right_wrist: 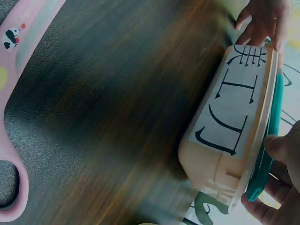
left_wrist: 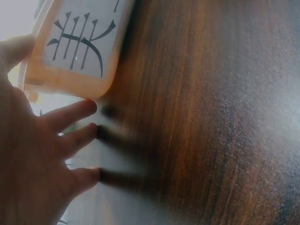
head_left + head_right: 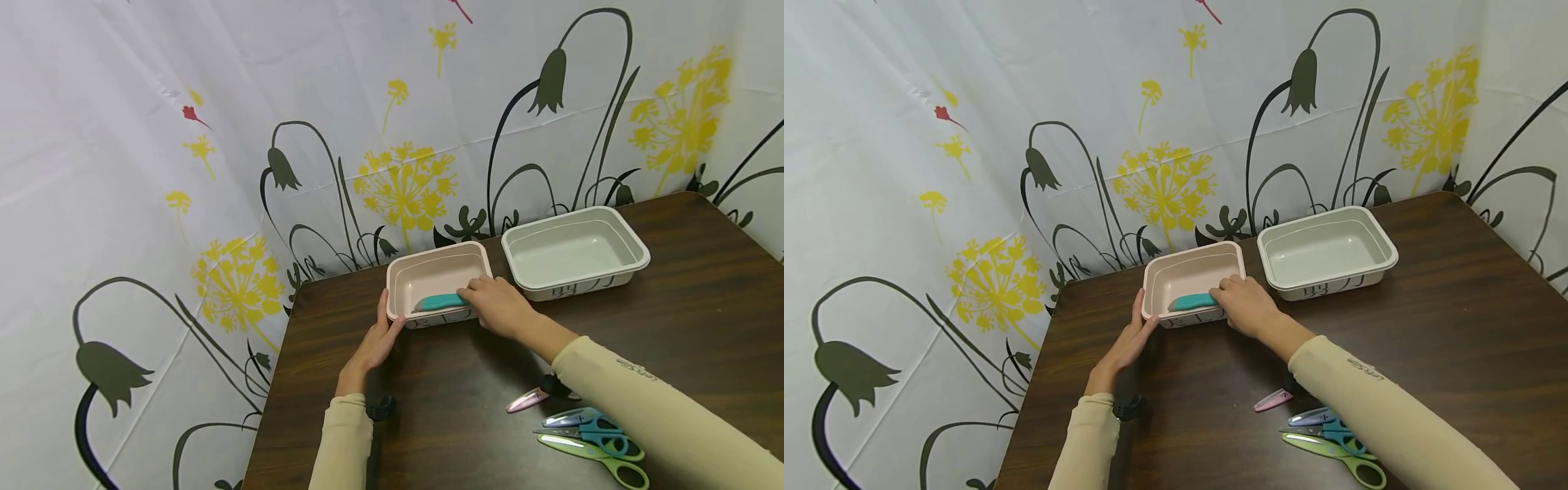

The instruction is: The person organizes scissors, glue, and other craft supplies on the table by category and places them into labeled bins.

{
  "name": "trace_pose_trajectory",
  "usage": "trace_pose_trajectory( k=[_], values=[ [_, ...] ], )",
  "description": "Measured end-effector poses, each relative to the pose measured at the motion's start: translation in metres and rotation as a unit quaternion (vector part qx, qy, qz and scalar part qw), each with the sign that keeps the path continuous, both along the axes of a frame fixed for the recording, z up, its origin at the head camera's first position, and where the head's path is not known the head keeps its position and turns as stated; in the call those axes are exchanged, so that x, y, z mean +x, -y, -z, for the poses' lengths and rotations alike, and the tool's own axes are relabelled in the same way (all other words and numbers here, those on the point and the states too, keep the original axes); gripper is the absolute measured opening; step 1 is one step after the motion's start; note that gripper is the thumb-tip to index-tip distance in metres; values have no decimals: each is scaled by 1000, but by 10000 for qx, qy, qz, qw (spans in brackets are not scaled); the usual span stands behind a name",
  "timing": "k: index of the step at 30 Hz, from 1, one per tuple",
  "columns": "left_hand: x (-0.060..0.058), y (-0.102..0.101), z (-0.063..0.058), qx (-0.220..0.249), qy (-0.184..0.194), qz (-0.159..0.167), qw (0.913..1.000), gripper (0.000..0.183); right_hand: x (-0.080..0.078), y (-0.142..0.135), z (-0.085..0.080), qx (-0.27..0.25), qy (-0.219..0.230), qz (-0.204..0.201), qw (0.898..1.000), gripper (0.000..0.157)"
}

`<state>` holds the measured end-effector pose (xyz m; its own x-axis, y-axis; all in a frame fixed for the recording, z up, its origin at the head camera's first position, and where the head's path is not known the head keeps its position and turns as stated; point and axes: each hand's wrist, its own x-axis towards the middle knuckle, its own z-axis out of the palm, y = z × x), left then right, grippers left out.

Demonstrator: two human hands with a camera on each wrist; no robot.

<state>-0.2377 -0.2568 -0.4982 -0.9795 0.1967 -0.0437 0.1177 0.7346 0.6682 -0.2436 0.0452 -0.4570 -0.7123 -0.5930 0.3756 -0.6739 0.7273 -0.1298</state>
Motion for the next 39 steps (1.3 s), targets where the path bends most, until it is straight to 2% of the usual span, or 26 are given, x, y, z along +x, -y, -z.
trace_pose_trajectory(
  k=[5,15,18,28,34,39],
  values=[
    [-1,0,0,4,34,-47,10000,77,-3,4,2,-86,132,-38,9999,41],
    [0,-2,0,9,53,-74,10000,76,-2,1,4,-392,906,-191,9949,50],
    [0,-2,-1,9,74,-104,9999,76,-2,-3,4,-545,981,-248,9934,50],
    [0,-3,-2,-58,37,-90,9999,76,-1,-20,9,-1050,624,-276,9921,41],
    [1,-3,-2,-78,-22,-122,9999,76,3,-25,10,-1133,683,-294,9908,40],
    [1,-3,-2,-76,3,-109,9999,76,10,-31,9,-1175,375,-417,9915,36]
  ],
)
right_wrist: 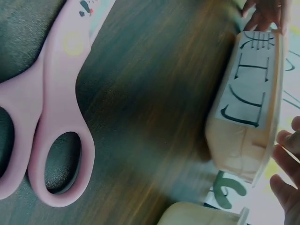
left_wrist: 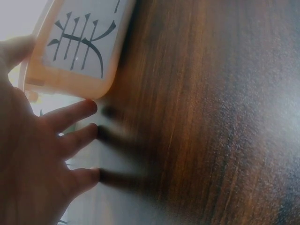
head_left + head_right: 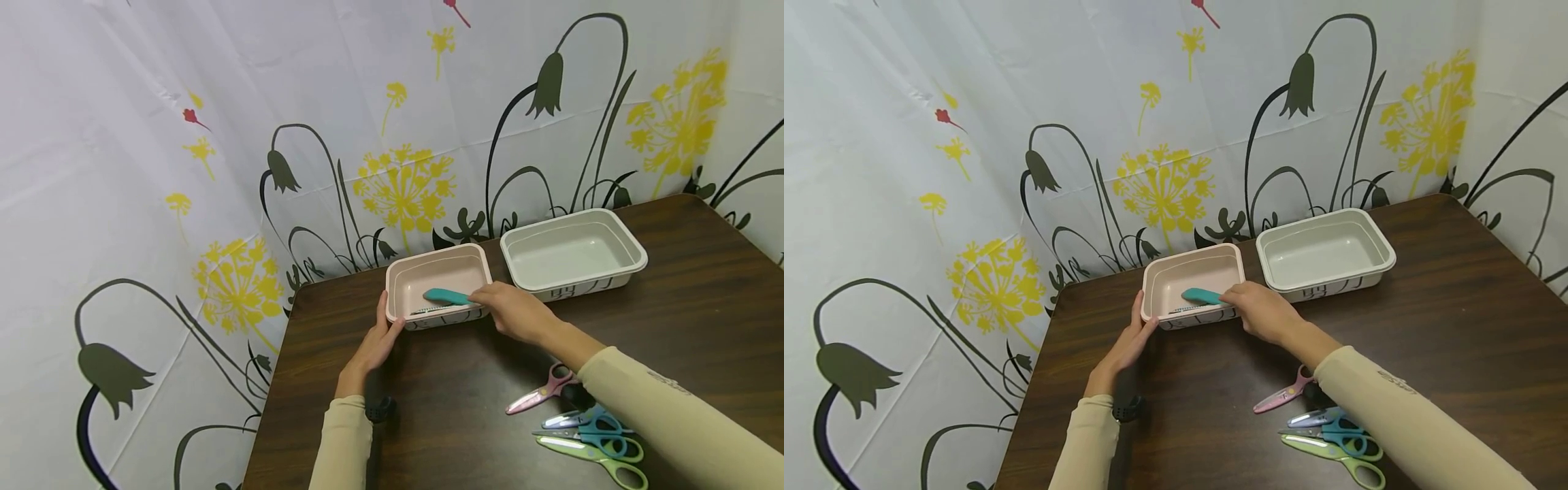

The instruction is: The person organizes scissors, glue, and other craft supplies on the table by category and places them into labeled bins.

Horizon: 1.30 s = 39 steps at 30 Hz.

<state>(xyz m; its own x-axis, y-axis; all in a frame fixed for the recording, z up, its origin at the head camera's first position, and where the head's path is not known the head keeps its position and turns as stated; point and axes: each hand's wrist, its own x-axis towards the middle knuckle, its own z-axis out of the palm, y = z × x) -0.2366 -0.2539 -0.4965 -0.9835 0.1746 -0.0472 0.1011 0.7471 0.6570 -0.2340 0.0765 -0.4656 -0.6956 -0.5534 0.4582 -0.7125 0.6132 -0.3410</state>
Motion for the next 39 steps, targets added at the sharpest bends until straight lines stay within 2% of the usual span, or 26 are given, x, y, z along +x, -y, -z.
trace_pose_trajectory(
  k=[4,8,16,19,24,27,30,32,35,39],
  values=[
    [-1,0,1,11,38,21,10000,76,10,-7,-4,-55,-355,-99,9993,33],
    [-1,1,2,-27,60,-5,10000,77,28,-16,-9,52,-455,-151,9988,31],
    [-1,2,1,-24,83,-2,10000,75,80,-46,-5,634,159,-123,9978,34],
    [-2,2,1,-12,113,-12,9999,75,98,-60,3,653,322,-114,9973,37],
    [0,1,2,19,92,16,10000,76,127,-82,25,403,255,-101,9988,38],
    [1,0,2,63,75,29,9999,77,148,-91,37,280,174,71,9994,44],
    [1,-1,2,96,94,39,9999,77,170,-101,47,362,352,314,9982,51],
    [0,-1,2,87,102,75,9999,76,181,-106,56,388,255,466,9978,54],
    [-1,0,2,82,101,64,9999,75,191,-113,68,513,144,561,9970,62],
    [-1,1,1,117,107,43,9999,75,196,-116,79,518,-122,597,9968,66]
  ],
)
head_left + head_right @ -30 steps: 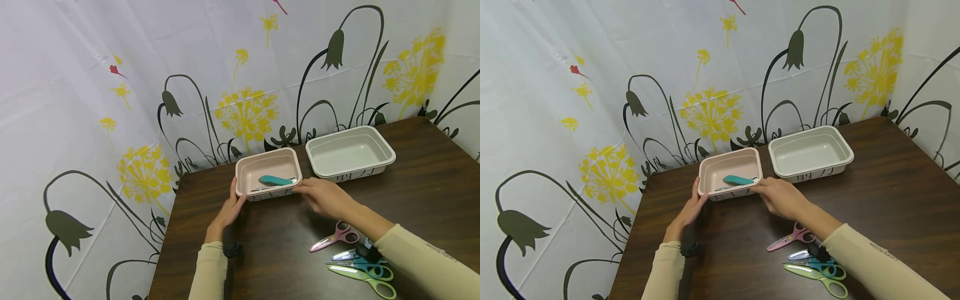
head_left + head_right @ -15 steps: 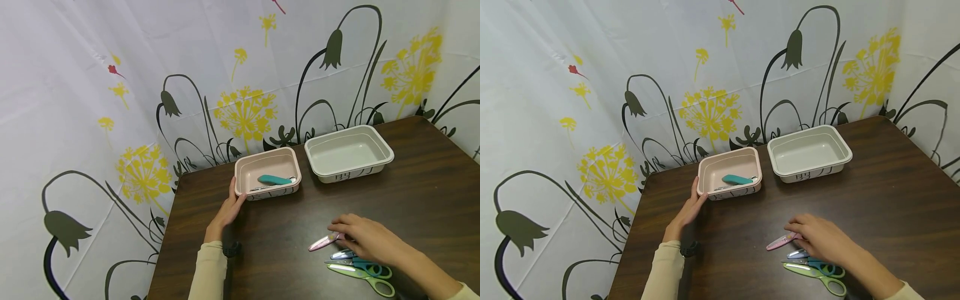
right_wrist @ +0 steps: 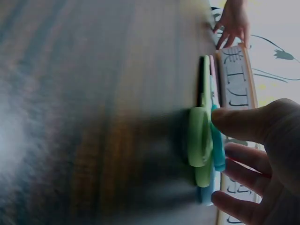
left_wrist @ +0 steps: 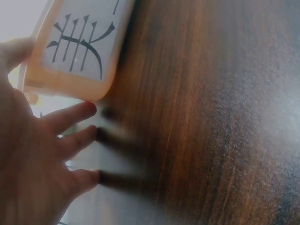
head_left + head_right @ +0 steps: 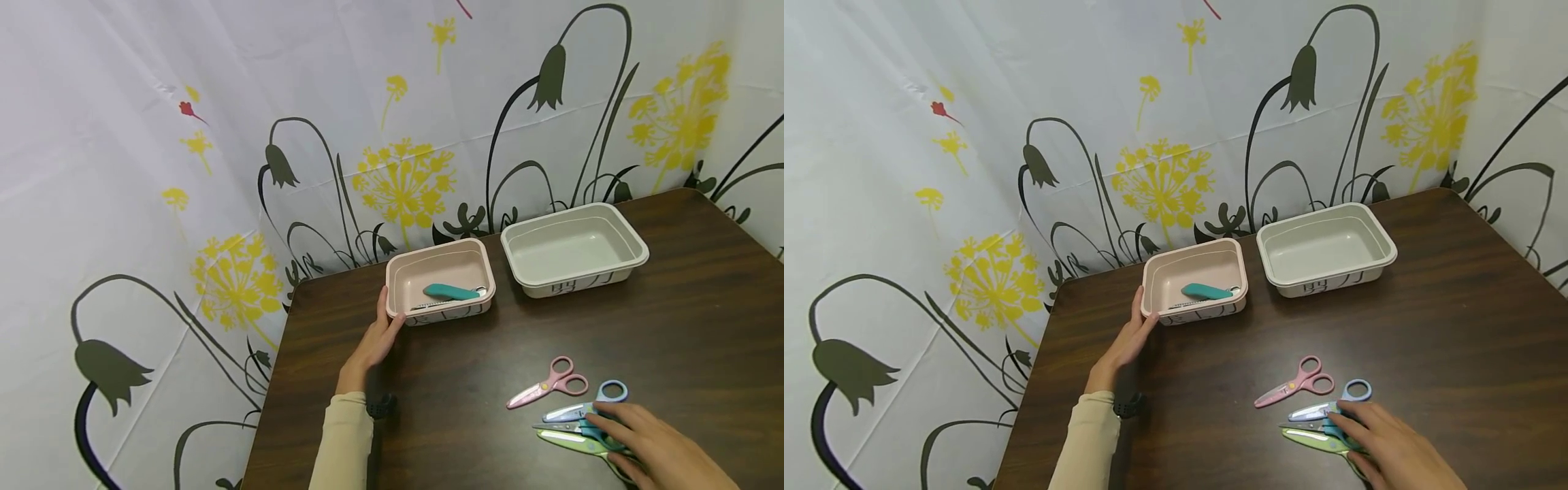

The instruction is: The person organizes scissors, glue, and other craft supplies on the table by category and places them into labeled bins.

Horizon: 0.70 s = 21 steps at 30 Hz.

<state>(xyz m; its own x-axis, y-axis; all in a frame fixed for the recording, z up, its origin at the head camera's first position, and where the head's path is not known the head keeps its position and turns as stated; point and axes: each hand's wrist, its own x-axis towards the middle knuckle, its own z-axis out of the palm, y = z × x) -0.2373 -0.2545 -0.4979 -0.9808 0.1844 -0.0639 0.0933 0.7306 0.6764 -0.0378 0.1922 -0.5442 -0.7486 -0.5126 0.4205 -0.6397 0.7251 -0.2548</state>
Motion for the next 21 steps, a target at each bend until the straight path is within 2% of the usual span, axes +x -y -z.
trace_pose_trajectory(
  k=[6,11,13,18,21],
  values=[
    [0,-1,1,-13,25,14,10000,75,-2,-2,6,33,-54,-5,10000,64],
    [1,-2,0,-43,59,-14,10000,75,-3,-1,8,-198,-313,-97,9993,48],
    [1,-2,-1,-32,47,-15,10000,75,-3,1,8,-215,-381,-45,9990,48],
    [1,-2,-3,-30,29,-33,10000,75,0,5,3,-29,-7,174,9998,42],
    [2,-1,-3,-36,65,-61,10000,75,0,7,1,89,191,252,9995,57]
  ],
)
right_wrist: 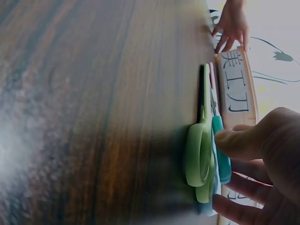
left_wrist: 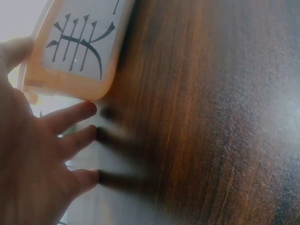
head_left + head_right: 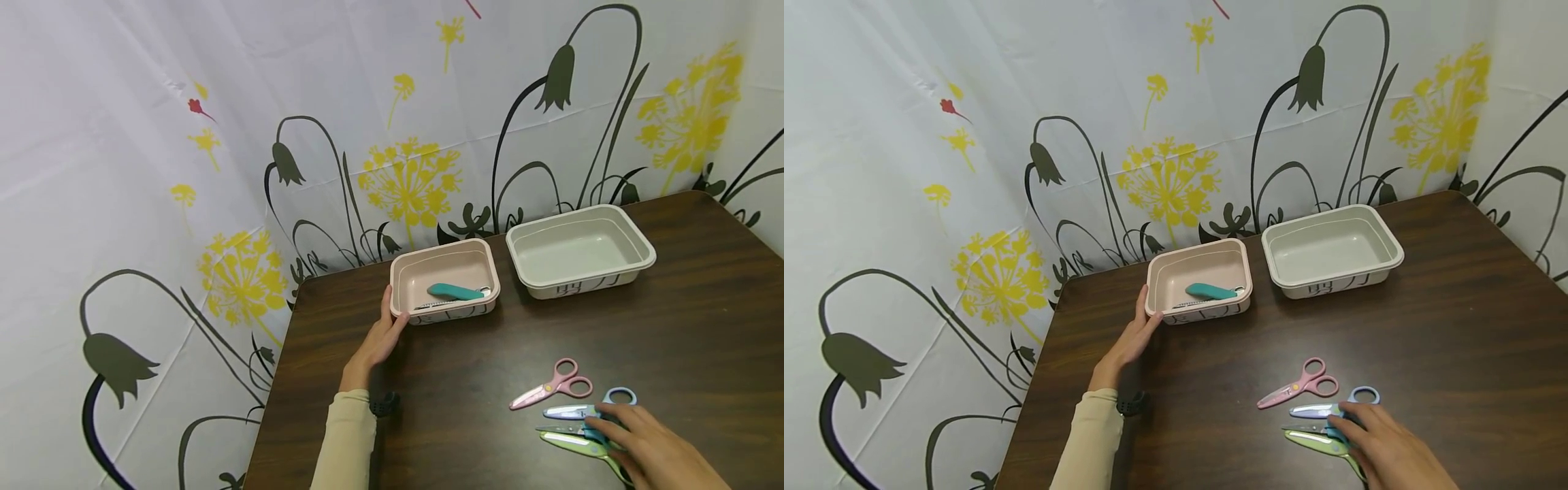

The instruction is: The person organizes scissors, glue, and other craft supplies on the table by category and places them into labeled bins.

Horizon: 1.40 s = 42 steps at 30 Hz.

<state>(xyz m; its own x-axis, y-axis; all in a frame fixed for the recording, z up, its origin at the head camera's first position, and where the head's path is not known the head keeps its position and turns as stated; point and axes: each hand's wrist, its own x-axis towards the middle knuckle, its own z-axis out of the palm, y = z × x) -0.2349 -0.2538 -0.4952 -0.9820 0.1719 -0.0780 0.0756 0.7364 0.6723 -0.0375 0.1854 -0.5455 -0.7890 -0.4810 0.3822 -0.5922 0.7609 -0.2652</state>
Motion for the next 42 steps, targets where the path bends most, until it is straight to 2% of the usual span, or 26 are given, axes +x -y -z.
trace_pose_trajectory(
  k=[3,11,19,24,26,27,28,31,33,35,37,40,42],
  values=[
    [0,0,1,6,22,-1,10000,75,-1,1,0,69,55,-4,10000,63],
    [-1,0,1,14,-40,-5,10000,75,-2,2,-2,250,-113,-87,9996,50],
    [-1,0,2,23,0,33,10000,75,3,4,-14,133,292,34,9995,56],
    [-3,0,2,33,-19,17,10000,74,-2,3,-28,25,471,80,9989,56],
    [-3,1,3,17,-22,16,10000,74,-7,2,-32,-41,264,67,9996,38],
    [-3,1,3,4,-22,20,10000,74,-10,2,-34,-142,101,50,9998,34],
    [-4,1,4,-9,-25,18,10000,74,-14,1,-36,-281,-150,53,9995,37],
    [-3,1,4,-18,-9,-1,10000,74,-27,1,-41,-791,-801,26,9936,61],
    [-3,0,4,-35,0,-26,10000,74,-36,1,-44,-1184,-1050,30,9874,58],
    [-3,0,4,-60,7,-41,10000,73,-44,1,-49,-1420,-1042,123,9843,38],
    [-3,0,5,-64,1,-27,10000,73,-52,1,-54,-1586,-937,230,9826,29],
    [-3,1,5,-73,-31,6,10000,73,-64,-1,-62,-1736,-769,409,9810,47],
    [-3,1,5,-63,-39,16,10000,73,-75,-3,-67,-1861,-775,502,9782,47]
  ],
)
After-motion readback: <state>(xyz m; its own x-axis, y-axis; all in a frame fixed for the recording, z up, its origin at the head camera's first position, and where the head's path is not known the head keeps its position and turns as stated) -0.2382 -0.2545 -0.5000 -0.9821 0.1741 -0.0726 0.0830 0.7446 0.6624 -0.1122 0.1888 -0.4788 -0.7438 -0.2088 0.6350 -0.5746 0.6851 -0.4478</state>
